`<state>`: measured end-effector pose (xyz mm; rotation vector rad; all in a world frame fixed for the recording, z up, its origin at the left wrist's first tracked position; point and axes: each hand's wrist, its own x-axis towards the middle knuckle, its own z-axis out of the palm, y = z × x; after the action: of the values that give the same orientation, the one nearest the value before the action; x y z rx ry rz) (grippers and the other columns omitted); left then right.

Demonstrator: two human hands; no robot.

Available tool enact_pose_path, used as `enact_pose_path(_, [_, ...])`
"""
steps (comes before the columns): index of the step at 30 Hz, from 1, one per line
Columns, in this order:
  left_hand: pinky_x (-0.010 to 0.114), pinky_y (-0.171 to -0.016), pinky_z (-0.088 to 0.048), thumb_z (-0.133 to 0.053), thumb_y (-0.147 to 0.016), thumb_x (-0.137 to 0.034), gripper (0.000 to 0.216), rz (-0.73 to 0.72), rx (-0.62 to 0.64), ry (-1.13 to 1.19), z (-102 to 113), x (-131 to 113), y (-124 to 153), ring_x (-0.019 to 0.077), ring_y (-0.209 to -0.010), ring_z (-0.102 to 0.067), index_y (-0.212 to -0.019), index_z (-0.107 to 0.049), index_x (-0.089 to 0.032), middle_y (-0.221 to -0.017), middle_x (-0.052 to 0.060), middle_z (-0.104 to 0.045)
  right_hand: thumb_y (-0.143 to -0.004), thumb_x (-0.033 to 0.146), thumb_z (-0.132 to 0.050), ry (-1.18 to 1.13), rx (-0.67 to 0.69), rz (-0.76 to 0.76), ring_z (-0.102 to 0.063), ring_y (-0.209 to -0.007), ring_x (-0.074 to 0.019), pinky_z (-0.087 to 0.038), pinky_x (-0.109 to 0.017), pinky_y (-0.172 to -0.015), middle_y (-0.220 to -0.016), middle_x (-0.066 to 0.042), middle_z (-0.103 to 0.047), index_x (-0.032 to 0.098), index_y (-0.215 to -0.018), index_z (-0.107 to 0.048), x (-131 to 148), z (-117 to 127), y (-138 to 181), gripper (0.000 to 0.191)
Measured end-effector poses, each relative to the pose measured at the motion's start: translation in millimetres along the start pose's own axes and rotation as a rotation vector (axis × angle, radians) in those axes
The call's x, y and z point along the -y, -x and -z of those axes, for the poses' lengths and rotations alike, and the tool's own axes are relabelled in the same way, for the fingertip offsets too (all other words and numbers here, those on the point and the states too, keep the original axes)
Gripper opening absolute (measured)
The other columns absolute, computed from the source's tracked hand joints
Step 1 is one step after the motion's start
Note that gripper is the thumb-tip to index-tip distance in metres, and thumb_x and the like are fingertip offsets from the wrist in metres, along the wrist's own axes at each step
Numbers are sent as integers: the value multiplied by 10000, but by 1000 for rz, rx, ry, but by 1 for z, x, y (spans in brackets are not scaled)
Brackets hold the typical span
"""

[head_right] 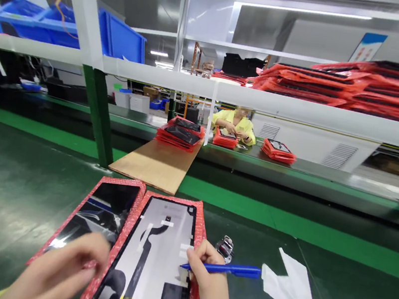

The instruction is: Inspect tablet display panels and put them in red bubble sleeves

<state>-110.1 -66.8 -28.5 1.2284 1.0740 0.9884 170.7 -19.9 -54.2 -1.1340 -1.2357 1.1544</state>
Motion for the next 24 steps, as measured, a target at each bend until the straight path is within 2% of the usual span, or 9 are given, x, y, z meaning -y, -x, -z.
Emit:
enact_pose_path(2, [335,-902,-472,-714,-784,-321,242,28,-56,-5,-4,-14,-27,220,-967,-601,-1012,-659,-262,-992,27,-669,-762,505,-698,-114,30,-59,-326,-481,-99,-266,-233,-488,-497,66,-393,214,-576,-401,-3,-2,-4,455])
enact_pose_path(4, [327,-936,-443,-765,-680,-234,318,144,-99,57,-5,-21,-49,229,-1027,-597,-981,-663,-224,-1012,35,-682,-749,496,-719,-204,43,-100,-282,-475,-86,-237,-225,-477,-499,77,-370,211,-589,-407,-6,-5,-7,452])
enact_pose_path(6, [318,-949,-432,-768,-614,-176,348,257,-76,156,-4,-21,-62,224,-1039,-609,-946,-660,-172,-1004,65,-698,-729,496,-739,-267,36,-127,-257,-480,-80,-226,-219,-475,-505,81,-363,207,-590,-409,-7,-8,-8,460])
enact_pose_path(9, [294,-878,-461,-751,-599,-141,297,347,-56,236,3,-19,-72,177,-881,-657,-878,-650,-135,-883,71,-717,-695,521,-760,-321,39,-166,-225,-480,-72,-203,-217,-467,-502,86,-351,204,-584,-404,-6,-10,-7,490])
enact_pose_path(11, [258,-737,-472,-748,-620,-141,233,375,-60,224,6,-21,-77,133,-711,-644,-829,-646,-129,-760,41,-702,-694,529,-761,-327,51,-171,-211,-480,-68,-185,-218,-464,-504,86,-345,200,-585,-410,-5,-9,-6,493])
enact_pose_path(14, [221,-572,-413,-775,-643,-174,194,381,-21,197,1,-29,-87,98,-575,-593,-783,-649,-130,-662,7,-672,-712,556,-739,-314,70,-150,-167,-475,-62,-147,-226,-462,-503,94,-306,197,-594,-415,-4,-7,-6,497])
enact_pose_path(18, [286,-669,-491,-793,-633,-218,264,380,95,212,-23,-35,-98,180,-684,-669,-843,-684,-100,-808,94,-729,-750,588,-690,-294,106,-112,-124,-472,-67,-107,-243,-463,-495,106,-228,201,-627,-446,-6,-8,-6,475])
enact_pose_path(21, [304,-687,-513,-755,-613,-162,340,322,92,245,-40,-33,-99,191,-694,-677,-941,-676,-118,-841,88,-739,-742,583,-701,-267,119,-74,-171,-466,-68,-128,-241,-454,-491,92,-264,187,-631,-534,-4,-4,-5,444])
enact_pose_path(24, [276,-672,-509,-712,-622,-116,390,221,54,257,-48,-37,-94,179,-713,-680,-1005,-650,-151,-882,57,-741,-736,502,-745,-251,43,29,-314,-475,-78,-249,-222,-454,-499,56,-397,179,-698,-654,8,12,-5,338])
